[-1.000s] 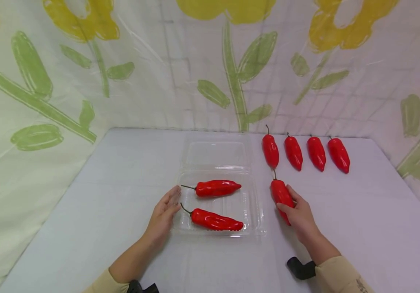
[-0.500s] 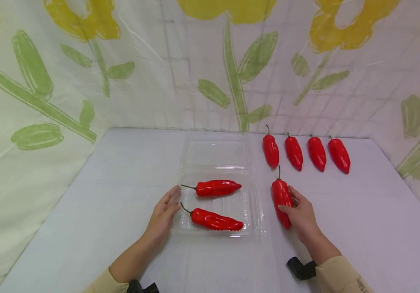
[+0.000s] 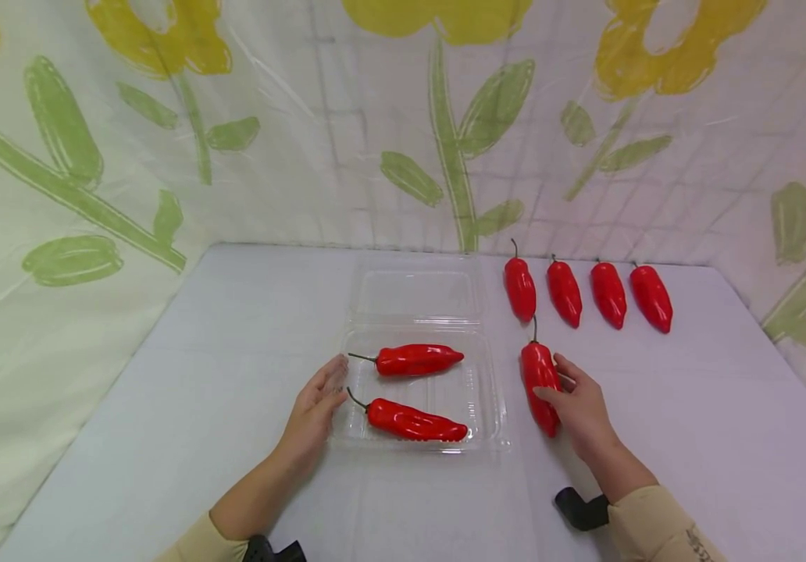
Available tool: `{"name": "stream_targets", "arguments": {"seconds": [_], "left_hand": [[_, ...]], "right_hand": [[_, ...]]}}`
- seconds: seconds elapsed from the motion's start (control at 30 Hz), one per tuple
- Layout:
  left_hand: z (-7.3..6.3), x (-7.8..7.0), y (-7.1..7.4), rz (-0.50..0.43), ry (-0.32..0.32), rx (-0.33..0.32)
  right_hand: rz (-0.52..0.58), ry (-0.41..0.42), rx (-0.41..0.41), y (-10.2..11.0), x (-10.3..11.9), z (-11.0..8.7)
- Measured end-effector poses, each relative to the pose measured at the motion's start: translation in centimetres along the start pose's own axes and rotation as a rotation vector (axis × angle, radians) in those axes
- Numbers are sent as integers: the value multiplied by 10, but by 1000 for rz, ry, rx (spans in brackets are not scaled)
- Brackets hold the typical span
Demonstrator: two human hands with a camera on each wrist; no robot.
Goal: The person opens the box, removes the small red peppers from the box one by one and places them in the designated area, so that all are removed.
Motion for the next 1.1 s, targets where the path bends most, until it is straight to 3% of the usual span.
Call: {"name": "stream_targets", "arguments": {"seconds": [0.17,0.43,0.8,1.1], "left_hand": [[0,1,-1,-5,-7,5],[0,0,-1,-4,-1,-5],[-1,-2,0,-17,1,4],[0,1,0,-21,-12,2]], "right_hand": [[-30,13,2,6,5,-2],[-58,95,-77,22,30,-7],[-340,280,22,13,58,-17],[-402,353,77,2,68,-27]]}}
Point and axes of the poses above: each hand's wrist, its own z-axis towards the middle knuckle, its own y-axis out of the back of the hand, x = y × z, the point moved 1 cm from there along z, towards the middle knuckle, and after that the axes turned 1 degree about z, right-handed, at the moved point
